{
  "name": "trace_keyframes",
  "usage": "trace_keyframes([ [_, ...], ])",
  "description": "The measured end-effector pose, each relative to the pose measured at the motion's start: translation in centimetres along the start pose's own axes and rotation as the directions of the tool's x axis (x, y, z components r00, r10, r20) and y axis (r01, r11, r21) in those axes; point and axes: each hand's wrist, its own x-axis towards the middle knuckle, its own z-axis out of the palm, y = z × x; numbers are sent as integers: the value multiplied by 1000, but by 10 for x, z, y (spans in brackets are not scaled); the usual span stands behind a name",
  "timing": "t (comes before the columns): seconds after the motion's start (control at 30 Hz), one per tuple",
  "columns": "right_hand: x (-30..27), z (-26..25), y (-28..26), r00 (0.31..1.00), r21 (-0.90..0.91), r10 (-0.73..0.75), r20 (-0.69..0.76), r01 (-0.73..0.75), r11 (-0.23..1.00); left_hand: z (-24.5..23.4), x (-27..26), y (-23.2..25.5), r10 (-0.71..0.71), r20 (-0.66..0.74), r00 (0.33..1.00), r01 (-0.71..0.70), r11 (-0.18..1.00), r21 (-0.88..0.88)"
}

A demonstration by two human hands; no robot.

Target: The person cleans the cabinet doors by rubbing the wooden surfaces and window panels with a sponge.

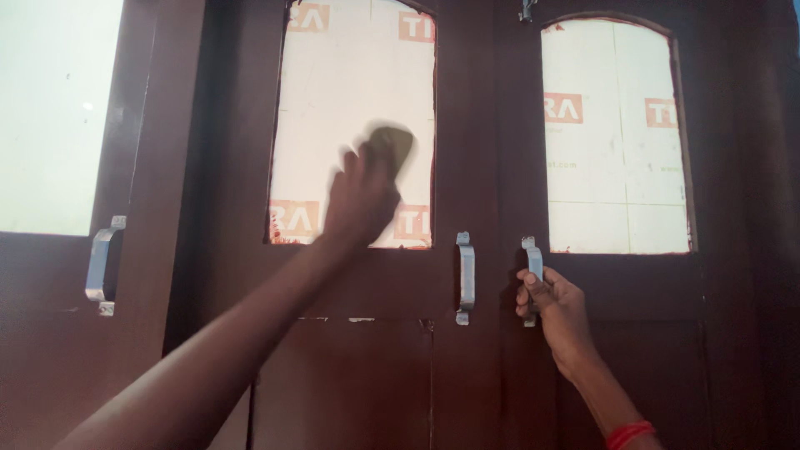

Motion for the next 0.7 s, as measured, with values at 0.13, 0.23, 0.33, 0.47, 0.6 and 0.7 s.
trace_keyframes([
  [0.13, 0, 0, 1, 1000, 43, -7, 7, 6, 999, -8, -22, 4, 220, 240, 945, -162, 957, -239],
  [0.23, 1, 2, 1, 999, -35, 28, -40, -29, 999, 5, -4, -24, 278, 140, 951, -274, 961, -45],
  [0.33, -2, 1, -2, 1000, 4, 13, -7, -13, 1000, 6, 14, -58, 225, -17, 974, -220, 964, 147],
  [0.47, -3, 1, -3, 1000, 11, 16, -8, -16, 1000, -21, -11, -53, -5, 110, 994, 10, 999, -44],
  [0.6, -1, 2, -2, 999, -28, 22, -25, -22, 999, -50, -26, -47, 161, 332, 930, -140, 986, -88],
  [0.7, -2, 1, 0, 1000, -15, 15, -20, -15, 1000, -59, -5, -86, -123, 658, 743, 23, 987, 158],
])
